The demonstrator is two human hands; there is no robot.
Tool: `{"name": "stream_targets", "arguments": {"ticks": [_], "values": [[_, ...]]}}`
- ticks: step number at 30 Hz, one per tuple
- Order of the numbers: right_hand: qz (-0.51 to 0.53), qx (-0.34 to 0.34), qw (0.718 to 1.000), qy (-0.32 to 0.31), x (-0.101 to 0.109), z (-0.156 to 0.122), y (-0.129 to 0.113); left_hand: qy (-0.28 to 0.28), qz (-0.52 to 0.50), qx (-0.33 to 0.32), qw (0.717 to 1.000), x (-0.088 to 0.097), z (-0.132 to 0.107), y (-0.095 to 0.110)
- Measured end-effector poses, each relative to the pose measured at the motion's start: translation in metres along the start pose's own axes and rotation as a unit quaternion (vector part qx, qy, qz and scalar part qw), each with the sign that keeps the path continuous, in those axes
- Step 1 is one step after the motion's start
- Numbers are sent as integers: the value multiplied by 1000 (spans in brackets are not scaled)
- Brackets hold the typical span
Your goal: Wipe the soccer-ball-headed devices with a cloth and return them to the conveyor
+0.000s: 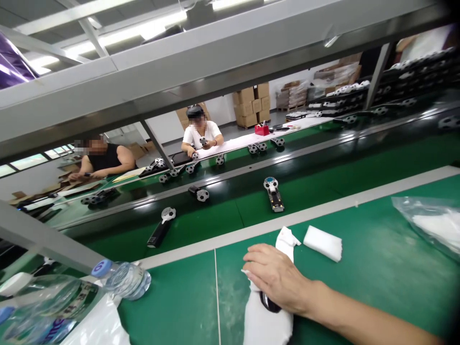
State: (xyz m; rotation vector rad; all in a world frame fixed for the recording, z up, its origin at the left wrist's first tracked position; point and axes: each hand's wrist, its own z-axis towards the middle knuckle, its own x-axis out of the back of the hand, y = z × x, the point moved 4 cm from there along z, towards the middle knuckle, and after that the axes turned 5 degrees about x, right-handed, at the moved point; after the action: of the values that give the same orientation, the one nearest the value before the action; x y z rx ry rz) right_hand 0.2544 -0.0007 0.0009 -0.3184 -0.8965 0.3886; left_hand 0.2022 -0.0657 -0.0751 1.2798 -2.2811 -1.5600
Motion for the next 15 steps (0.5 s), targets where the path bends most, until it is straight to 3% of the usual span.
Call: {"name": "stream_targets", "arguments": {"ticks": [4, 6, 7, 9, 12, 14, 15], "values": [[89, -131, 986, -51, -4, 4, 29, 4, 109, 26, 994, 3, -18, -1], [198, -224, 950, -86, -4, 5, 45, 5, 185, 74, 980, -1, -27, -1], [278, -267, 917, -103, -5, 5, 52, -5, 199, 103, 975, -4, -30, -1], [451, -333, 821, -106, -9, 3, 59, -61, 141, 151, 977, -13, -37, 2], [629, -366, 685, 7, -16, 0, 62, -151, -57, 173, 972, -21, -43, 11], [666, -363, 640, 121, -21, -3, 61, -156, -110, 200, 961, -17, -45, 14], [662, -356, 638, 167, -23, -6, 59, -147, -113, 213, 959, -12, -44, 14]]}}
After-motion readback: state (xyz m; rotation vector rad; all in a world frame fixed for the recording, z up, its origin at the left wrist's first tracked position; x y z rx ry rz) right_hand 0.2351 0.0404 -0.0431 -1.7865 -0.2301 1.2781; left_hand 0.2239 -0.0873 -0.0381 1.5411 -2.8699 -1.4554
